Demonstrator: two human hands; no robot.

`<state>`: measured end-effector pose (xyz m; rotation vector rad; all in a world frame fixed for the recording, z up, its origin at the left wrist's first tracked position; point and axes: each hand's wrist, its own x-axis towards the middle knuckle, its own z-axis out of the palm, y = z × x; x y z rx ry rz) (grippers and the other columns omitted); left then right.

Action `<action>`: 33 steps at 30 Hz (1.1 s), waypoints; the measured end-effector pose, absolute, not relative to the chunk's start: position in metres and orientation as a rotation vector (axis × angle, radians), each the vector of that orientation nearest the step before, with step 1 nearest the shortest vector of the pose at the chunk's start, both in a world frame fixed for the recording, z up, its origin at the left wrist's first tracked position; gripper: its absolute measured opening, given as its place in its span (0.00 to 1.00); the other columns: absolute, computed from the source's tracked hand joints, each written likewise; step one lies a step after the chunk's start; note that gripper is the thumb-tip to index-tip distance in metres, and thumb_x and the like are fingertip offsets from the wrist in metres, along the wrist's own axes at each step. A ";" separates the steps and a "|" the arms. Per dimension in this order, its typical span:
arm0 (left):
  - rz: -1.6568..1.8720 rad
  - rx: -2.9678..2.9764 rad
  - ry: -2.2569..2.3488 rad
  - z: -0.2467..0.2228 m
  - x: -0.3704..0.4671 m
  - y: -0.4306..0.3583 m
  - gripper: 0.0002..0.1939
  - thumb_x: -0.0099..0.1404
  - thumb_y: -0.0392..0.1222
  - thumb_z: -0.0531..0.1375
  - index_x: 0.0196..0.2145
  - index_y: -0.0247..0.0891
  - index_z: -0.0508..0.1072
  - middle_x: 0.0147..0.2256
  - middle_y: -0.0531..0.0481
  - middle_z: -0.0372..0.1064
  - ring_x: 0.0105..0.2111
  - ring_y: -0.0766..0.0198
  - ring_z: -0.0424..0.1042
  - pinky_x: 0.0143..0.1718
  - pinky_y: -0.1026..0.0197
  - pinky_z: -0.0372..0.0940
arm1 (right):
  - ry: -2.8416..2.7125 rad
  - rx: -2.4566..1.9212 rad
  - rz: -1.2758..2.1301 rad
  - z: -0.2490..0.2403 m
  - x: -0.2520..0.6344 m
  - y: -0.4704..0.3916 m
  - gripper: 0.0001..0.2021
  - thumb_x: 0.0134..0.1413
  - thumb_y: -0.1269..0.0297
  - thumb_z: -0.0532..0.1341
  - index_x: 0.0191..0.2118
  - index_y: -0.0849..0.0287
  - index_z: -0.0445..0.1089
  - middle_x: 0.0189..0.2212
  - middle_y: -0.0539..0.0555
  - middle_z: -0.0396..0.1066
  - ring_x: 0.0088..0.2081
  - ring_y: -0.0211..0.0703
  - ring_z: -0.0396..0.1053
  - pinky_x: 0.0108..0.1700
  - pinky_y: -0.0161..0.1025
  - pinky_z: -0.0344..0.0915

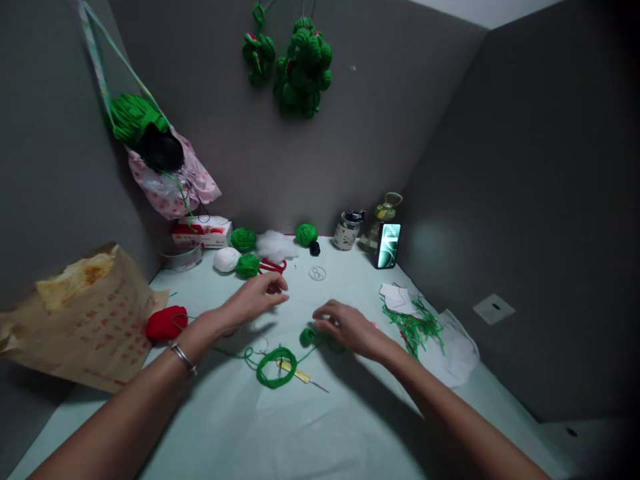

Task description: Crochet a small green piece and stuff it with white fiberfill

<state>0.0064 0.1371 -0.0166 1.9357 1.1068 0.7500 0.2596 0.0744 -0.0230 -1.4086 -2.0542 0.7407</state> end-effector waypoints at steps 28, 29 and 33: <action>0.431 2.620 1.444 -0.046 0.029 0.321 0.19 0.71 0.45 0.61 0.56 0.38 0.70 0.55 0.41 0.69 0.49 0.53 0.73 0.49 0.45 0.72 | -1.677 -1.331 0.970 -0.047 0.179 0.282 0.10 0.61 0.59 0.65 0.38 0.62 0.73 0.34 0.50 0.74 0.40 0.43 0.73 0.45 0.42 0.70; 0.433 2.609 1.442 -0.045 0.028 0.321 0.19 0.71 0.45 0.61 0.56 0.38 0.70 0.55 0.41 0.69 0.49 0.53 0.73 0.49 0.45 0.72 | -1.643 -1.281 1.043 -0.045 0.180 0.278 0.10 0.59 0.58 0.66 0.34 0.61 0.72 0.28 0.47 0.72 0.35 0.41 0.72 0.41 0.38 0.68; 0.492 2.517 1.405 -0.040 0.023 0.320 0.19 0.70 0.45 0.61 0.56 0.37 0.70 0.55 0.41 0.69 0.49 0.53 0.73 0.48 0.45 0.72 | -1.519 -1.047 1.339 -0.031 0.190 0.252 0.18 0.50 0.52 0.70 0.30 0.59 0.65 0.21 0.44 0.64 0.24 0.33 0.61 0.28 0.32 0.60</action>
